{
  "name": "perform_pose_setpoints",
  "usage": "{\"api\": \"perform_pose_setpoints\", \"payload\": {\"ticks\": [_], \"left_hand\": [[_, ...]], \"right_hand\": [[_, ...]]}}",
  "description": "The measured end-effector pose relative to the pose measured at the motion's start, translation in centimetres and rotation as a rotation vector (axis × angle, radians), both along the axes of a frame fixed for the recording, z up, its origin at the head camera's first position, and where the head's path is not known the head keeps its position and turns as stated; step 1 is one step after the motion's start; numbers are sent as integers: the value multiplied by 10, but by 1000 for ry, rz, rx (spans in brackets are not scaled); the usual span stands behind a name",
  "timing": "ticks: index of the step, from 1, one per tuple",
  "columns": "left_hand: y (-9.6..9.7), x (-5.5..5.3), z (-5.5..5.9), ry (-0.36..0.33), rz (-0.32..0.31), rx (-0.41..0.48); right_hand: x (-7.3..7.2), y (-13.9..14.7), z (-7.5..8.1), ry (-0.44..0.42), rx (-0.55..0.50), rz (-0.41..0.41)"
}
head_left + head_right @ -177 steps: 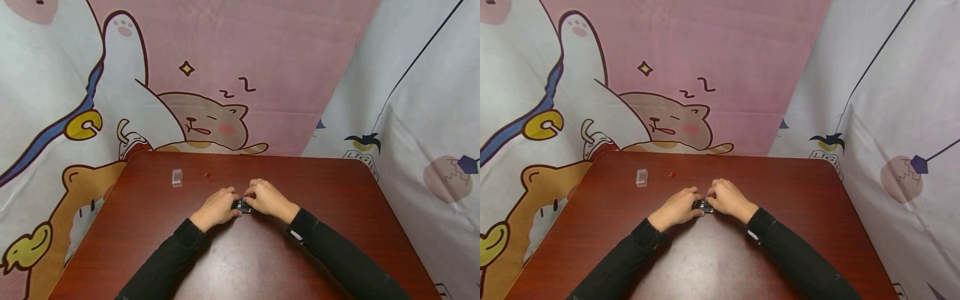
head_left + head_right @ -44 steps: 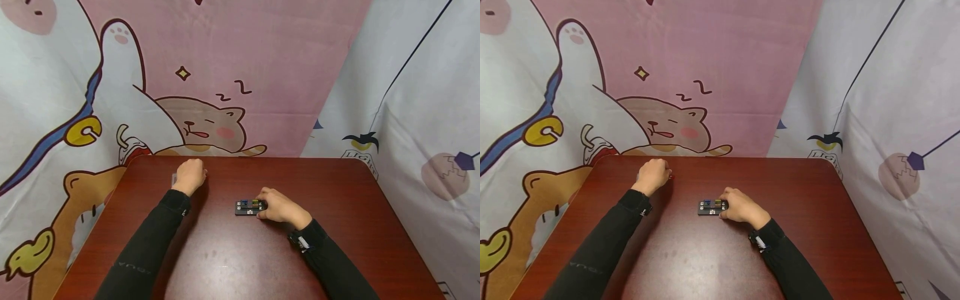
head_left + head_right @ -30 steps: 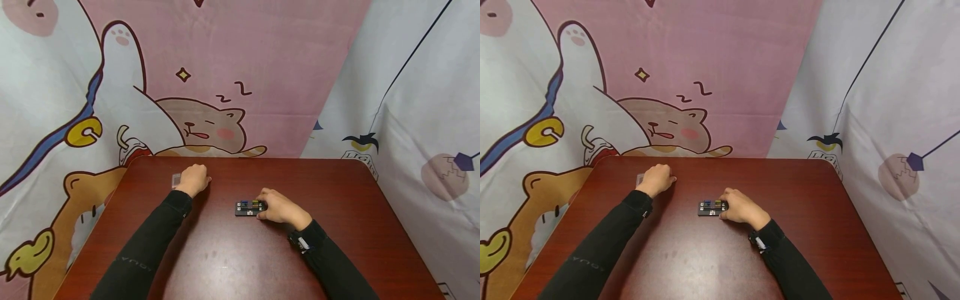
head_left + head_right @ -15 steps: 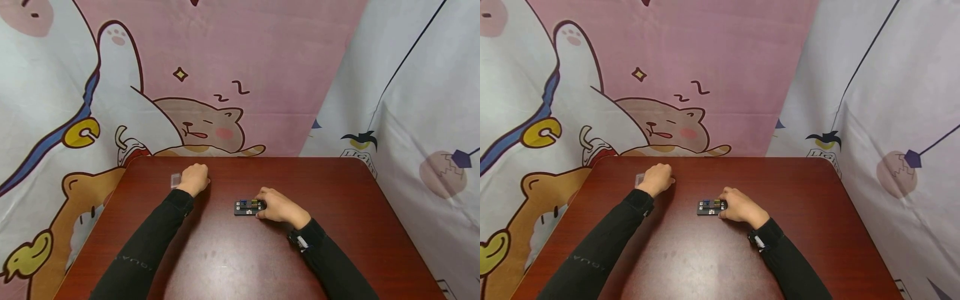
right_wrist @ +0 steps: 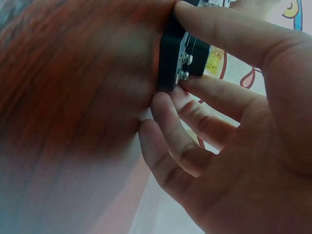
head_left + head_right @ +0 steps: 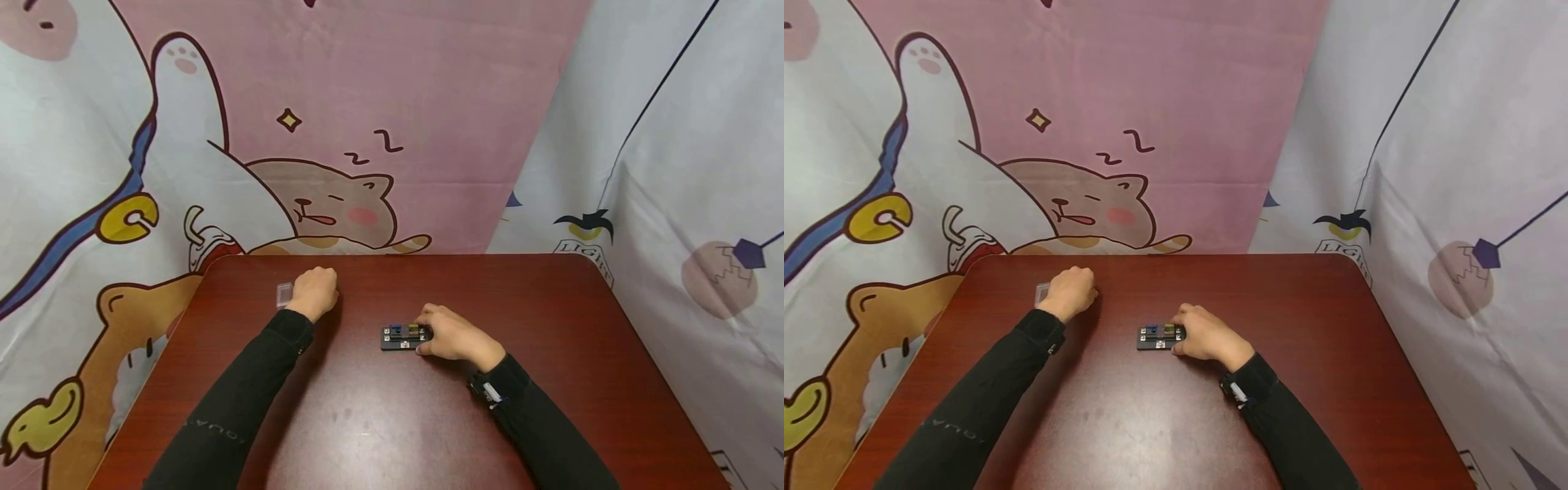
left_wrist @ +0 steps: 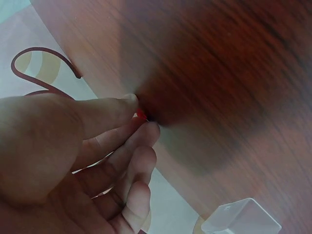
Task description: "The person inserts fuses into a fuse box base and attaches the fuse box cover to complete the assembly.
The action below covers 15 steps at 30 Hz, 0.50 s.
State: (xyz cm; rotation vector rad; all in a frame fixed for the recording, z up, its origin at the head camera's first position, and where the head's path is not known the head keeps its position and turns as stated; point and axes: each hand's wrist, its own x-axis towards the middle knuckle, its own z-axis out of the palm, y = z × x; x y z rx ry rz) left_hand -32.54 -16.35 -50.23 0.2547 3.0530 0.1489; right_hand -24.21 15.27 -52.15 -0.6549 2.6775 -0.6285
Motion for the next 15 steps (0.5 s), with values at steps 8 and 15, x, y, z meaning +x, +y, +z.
{"api": "perform_pose_setpoints", "payload": {"ticks": [8, 15], "left_hand": [[0, 0, -1, 17, -21, -7], [-3, 1, -1, 33, -37, 23]], "right_hand": [[-1, -1, 0, 3, 9, 8], [-1, 0, 1, 6, 9, 14]]}}
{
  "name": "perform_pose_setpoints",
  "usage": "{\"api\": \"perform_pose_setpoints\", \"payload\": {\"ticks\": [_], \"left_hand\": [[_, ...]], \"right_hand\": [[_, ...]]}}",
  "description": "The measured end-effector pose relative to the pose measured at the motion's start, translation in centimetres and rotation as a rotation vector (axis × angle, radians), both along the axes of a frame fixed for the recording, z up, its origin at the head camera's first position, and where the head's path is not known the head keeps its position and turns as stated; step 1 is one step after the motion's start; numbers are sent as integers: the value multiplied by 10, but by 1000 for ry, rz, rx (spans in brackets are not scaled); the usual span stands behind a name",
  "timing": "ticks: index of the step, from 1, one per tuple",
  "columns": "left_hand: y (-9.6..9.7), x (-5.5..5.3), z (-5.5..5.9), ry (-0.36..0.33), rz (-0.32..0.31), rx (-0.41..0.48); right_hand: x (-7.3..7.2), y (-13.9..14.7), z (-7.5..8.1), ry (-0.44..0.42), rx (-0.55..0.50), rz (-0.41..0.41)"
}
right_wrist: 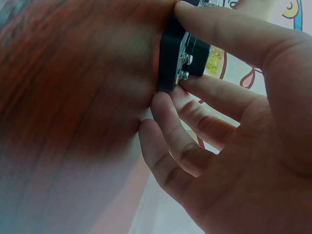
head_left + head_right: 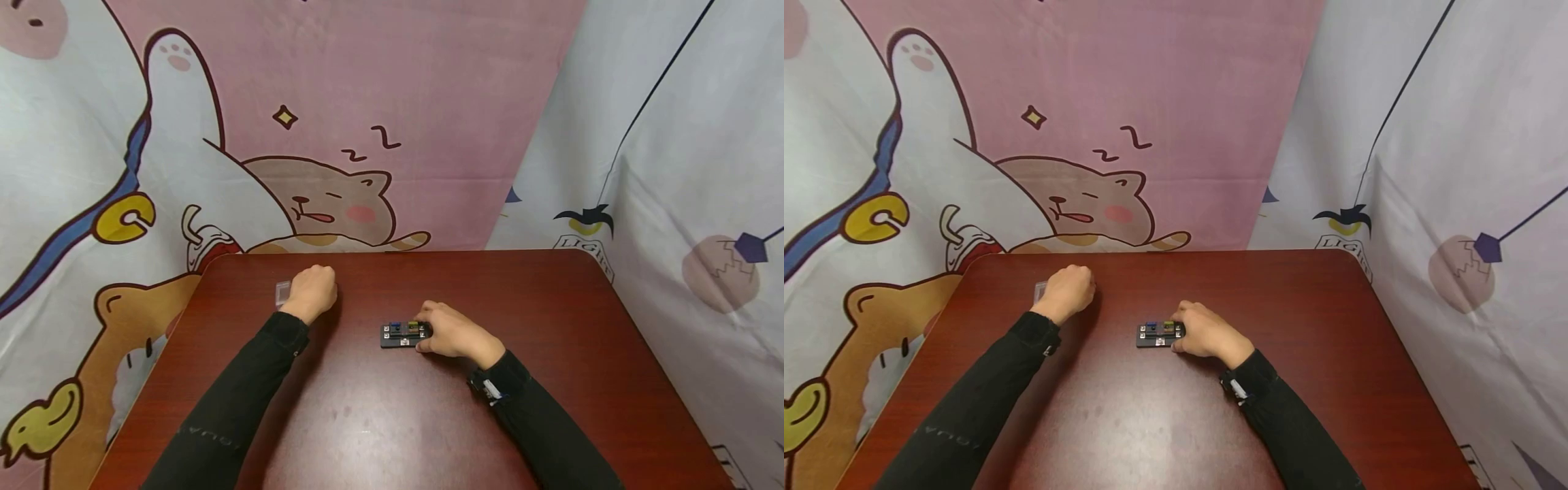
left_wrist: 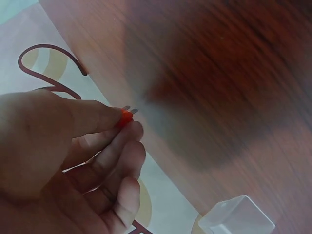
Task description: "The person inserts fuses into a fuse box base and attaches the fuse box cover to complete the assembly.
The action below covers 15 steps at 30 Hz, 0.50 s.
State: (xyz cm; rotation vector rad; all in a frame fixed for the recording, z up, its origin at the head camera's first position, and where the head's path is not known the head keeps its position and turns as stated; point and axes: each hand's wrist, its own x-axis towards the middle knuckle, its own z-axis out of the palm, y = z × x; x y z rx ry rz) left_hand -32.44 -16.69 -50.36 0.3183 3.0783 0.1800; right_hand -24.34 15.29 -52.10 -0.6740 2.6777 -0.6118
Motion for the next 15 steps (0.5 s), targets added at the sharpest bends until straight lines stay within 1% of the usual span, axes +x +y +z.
{"api": "perform_pose_setpoints", "payload": {"ticks": [5, 10, 15], "left_hand": [[-2, 3, -2, 3, -14, 48], [-4, 7, -4, -11, -46, 117], [-1, 12, -3, 7, -74, 160]], "right_hand": [[-1, 0, -1, 6, -4, -2], [-2, 0, -2, 10, -1, -1], [-2, 0, -3, 14, 0, 4]]}}
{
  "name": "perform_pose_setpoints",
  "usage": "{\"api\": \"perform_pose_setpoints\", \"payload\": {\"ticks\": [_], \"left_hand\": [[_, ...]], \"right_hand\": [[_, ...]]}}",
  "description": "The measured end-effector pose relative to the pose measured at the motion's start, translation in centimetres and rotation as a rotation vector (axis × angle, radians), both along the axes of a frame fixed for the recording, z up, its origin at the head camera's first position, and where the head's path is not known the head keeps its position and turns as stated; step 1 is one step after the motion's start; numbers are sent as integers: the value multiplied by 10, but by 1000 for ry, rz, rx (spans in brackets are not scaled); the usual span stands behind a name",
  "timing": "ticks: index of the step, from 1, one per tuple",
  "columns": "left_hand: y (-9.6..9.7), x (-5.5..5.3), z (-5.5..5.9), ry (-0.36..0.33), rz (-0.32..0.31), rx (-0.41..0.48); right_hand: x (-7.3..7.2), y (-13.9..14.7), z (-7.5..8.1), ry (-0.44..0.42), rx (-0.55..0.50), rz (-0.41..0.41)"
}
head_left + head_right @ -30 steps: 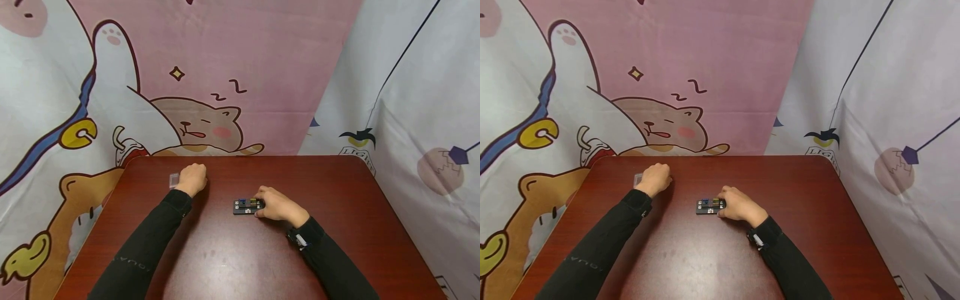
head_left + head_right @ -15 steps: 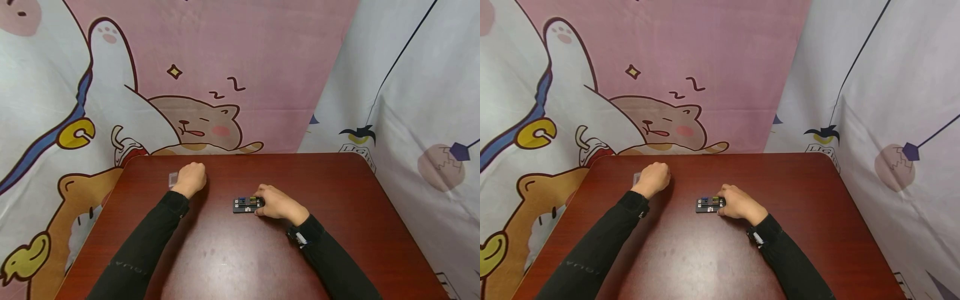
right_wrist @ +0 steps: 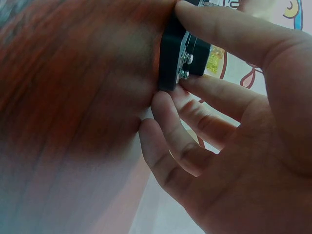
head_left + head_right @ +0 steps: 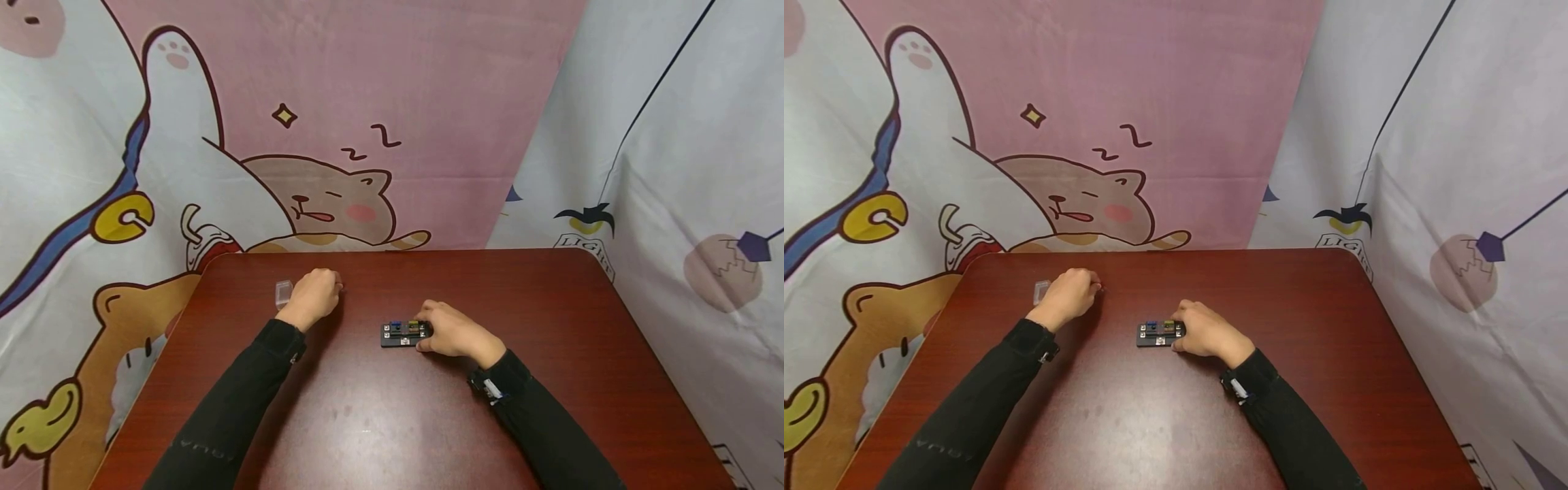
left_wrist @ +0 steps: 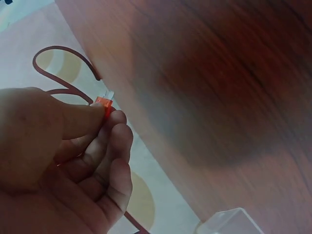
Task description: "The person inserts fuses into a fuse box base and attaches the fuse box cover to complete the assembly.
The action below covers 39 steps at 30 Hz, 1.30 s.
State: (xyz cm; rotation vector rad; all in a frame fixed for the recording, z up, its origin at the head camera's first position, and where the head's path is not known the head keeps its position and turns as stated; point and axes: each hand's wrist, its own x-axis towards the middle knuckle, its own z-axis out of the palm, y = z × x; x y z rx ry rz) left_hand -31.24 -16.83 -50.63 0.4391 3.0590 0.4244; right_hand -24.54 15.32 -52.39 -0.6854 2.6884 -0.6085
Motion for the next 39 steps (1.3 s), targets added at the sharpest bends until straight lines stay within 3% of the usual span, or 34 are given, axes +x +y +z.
{"api": "perform_pose_setpoints", "payload": {"ticks": [14, 26, 39], "left_hand": [[26, 23, 19, 127, -153, 70], [52, 42, 37, 147, -419, 58], [67, 57, 47, 208, -527, 8]], "right_hand": [[0, 0, -3, -6, -7, -4], [-2, 1, 0, -14, 6, -3], [-3, 0, 0, -18, 7, -11]]}}
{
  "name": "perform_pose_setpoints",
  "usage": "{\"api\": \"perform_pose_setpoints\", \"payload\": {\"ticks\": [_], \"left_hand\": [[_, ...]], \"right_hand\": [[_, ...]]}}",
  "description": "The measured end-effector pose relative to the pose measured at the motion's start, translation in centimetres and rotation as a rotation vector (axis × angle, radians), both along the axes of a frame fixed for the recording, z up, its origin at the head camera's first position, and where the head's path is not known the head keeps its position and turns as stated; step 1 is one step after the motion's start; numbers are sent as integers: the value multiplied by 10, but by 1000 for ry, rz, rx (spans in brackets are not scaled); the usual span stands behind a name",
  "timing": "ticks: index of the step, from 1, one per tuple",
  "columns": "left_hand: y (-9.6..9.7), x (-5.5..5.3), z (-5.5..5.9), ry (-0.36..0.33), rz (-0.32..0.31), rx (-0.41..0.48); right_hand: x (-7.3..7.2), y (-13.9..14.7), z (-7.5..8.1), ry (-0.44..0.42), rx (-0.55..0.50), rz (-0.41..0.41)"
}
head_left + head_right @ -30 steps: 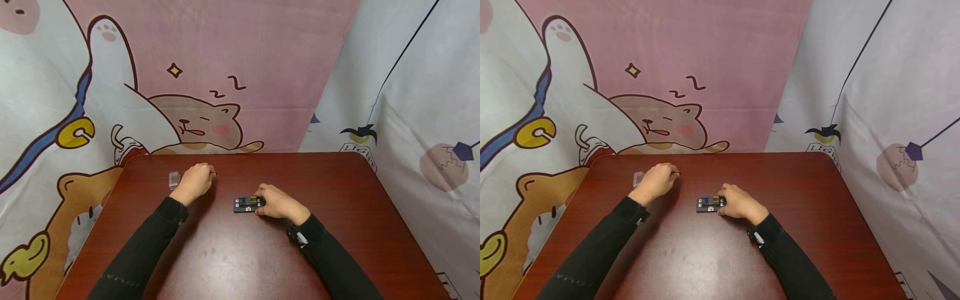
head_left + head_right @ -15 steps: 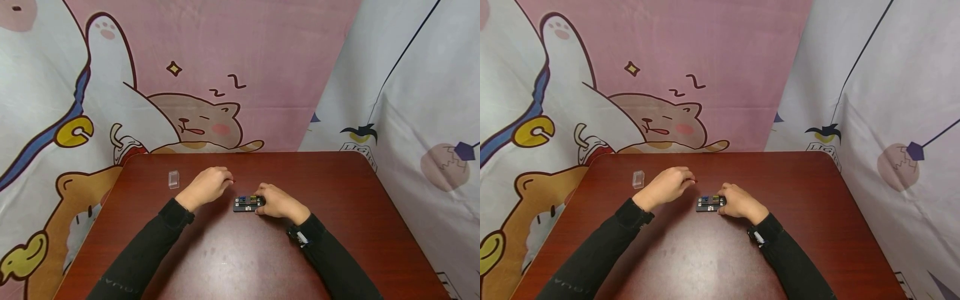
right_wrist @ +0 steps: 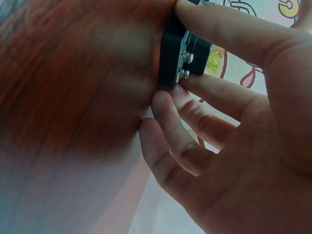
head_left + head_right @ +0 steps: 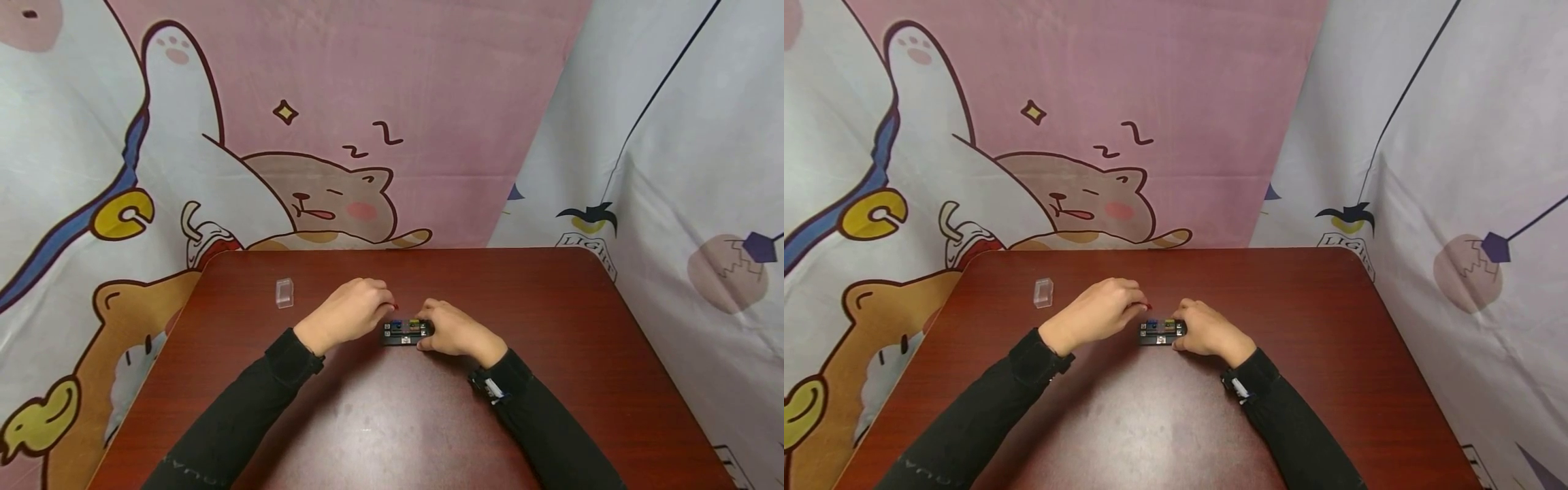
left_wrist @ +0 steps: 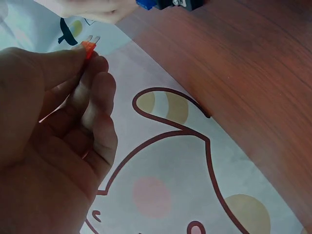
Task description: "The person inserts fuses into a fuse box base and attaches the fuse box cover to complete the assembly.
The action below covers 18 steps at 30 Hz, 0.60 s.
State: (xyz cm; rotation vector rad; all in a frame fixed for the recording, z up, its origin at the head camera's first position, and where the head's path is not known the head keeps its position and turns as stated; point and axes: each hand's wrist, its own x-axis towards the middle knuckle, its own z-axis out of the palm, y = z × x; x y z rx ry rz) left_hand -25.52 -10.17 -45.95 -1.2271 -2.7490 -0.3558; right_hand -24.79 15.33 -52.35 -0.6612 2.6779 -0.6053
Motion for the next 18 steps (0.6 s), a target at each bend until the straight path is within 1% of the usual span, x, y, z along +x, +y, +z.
{"api": "perform_pose_setpoints", "payload": {"ticks": [3, 9, 13, 18], "left_hand": [[2, 1, 0, 11, -23, -26], [8, 6, -2, 19, -42, -77], [11, 8, -8, -10, -42, -107], [14, 7, -19, -40, -30, -132]], "right_hand": [[0, 0, 0, 0, 5, -1], [0, 0, -1, 1, 6, 0], [0, 0, 0, -4, 1, 2], [1, 0, 0, -9, 6, 3]]}}
